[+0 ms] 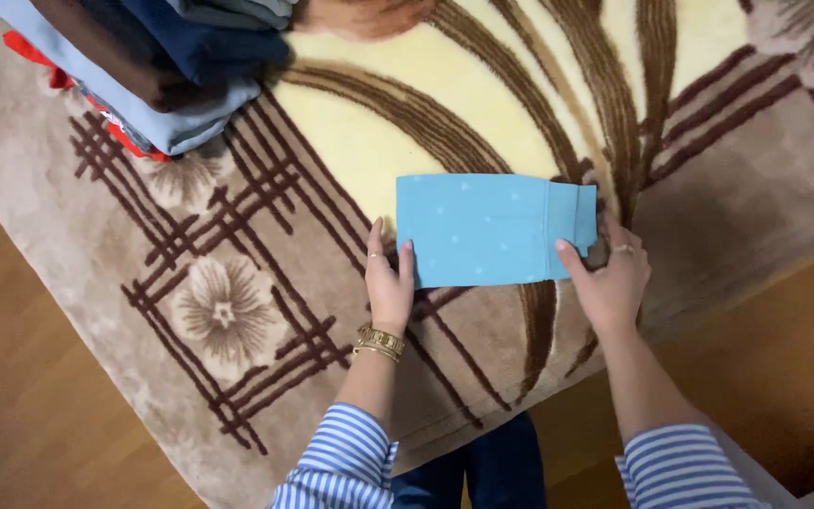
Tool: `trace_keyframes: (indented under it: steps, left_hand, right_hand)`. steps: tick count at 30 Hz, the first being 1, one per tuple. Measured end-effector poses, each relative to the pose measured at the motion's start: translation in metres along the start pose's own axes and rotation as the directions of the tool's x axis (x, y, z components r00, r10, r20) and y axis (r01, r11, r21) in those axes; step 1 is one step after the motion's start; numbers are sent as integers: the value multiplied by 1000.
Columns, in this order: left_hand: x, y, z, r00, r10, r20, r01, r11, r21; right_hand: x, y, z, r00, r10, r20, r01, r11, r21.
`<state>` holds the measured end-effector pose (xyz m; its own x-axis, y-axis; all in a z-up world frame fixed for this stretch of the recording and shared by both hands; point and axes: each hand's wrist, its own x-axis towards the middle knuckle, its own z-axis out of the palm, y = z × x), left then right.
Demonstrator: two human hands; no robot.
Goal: Folding various items of clothing on a bed and placing them neatly into a closet shelf.
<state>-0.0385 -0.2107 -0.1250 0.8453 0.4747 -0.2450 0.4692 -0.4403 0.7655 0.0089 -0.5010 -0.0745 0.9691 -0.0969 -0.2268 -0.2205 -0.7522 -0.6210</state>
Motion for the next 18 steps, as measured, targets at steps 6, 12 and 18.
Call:
trace_keyframes:
  steps: [6, 12, 18]
  left_hand:
    - [45, -79, 21, 937, -291, 191, 346, 727, -593]
    - [52, -27, -2, 856, -352, 380, 517, 617, -594]
    - [39, 22, -34, 852, -305, 425, 520, 584, -624]
  right_hand:
    - [34, 6, 8, 889, 288, 356, -341, 935, 95]
    - [8, -58, -33, 816, 365, 448, -542, 752, 375]
    - [-24, -53, -38, 829, 414, 377, -553, 495, 670]
